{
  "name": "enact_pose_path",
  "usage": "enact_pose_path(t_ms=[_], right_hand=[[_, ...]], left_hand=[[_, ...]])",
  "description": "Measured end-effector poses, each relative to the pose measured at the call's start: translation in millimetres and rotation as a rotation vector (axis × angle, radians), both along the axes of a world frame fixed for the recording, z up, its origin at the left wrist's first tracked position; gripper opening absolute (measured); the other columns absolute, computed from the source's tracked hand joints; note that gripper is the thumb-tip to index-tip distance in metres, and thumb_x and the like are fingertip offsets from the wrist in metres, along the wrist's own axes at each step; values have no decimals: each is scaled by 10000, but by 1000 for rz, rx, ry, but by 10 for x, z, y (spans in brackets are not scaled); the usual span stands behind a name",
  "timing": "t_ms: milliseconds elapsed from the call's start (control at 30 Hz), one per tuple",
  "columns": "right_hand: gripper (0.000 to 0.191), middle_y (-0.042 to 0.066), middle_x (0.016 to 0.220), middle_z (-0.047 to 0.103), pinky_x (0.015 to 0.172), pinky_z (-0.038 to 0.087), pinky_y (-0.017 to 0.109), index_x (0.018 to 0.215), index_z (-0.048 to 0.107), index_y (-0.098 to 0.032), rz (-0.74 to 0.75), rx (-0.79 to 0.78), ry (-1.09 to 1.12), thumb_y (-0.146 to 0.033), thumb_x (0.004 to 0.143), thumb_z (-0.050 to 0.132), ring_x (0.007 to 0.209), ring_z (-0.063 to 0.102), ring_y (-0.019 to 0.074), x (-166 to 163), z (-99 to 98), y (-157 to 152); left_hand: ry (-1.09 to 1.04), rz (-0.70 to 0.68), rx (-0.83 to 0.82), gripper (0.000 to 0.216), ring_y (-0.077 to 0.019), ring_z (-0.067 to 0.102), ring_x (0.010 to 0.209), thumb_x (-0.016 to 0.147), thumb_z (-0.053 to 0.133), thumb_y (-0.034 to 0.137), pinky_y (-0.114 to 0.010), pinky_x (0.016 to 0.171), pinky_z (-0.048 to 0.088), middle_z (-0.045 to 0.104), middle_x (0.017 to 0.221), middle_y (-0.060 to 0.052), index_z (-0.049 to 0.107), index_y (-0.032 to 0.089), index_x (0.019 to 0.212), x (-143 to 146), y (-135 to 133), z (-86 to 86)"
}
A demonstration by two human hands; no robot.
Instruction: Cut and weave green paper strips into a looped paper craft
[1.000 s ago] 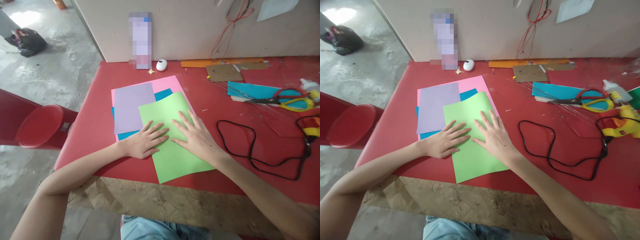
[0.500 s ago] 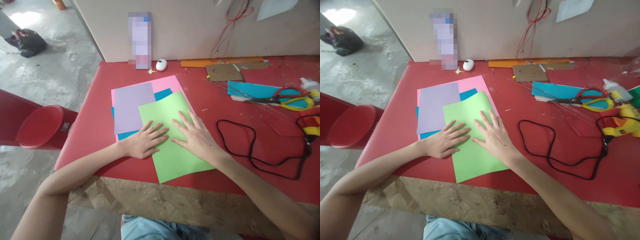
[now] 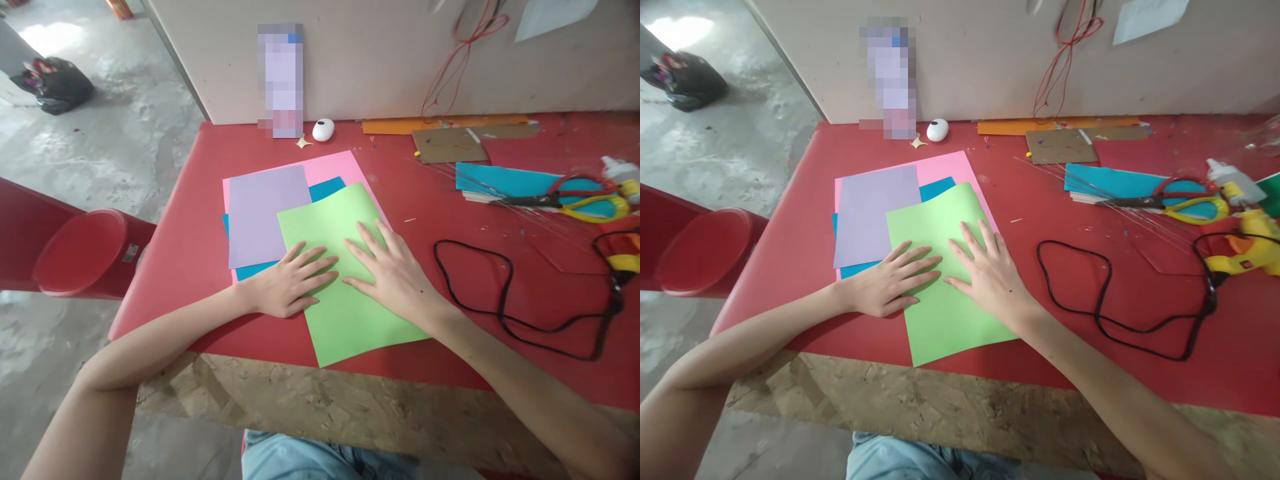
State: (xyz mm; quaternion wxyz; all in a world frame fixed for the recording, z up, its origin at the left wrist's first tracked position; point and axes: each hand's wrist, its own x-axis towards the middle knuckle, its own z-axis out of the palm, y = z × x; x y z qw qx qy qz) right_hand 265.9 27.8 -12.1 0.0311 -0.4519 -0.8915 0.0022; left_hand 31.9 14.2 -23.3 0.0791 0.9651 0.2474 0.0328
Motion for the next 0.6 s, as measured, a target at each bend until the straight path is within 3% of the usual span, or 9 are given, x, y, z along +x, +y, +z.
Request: enact_pose_path(t_ms=[500,600], right_hand=[[593,134,1471,298,1045,277,540,1344,453,-170,8,22,3,-511,860,441,1350,195,387,15,-60,1],[602,139,1478,280,1068,240,530,1360,427,-182,19,29,17,-534,872,393,1362,195,354,33,-107,5]], left_hand=[[49,5,-9,522,-360,220,1343,910,360,354,-608,1060,165,278,1479,-134,321,128,1379,14,2,31],[59,0,-6,523,-362,227,1339,908,362,350,-606,1059,174,287,1475,-134,319,128,1380,20,5,42]])
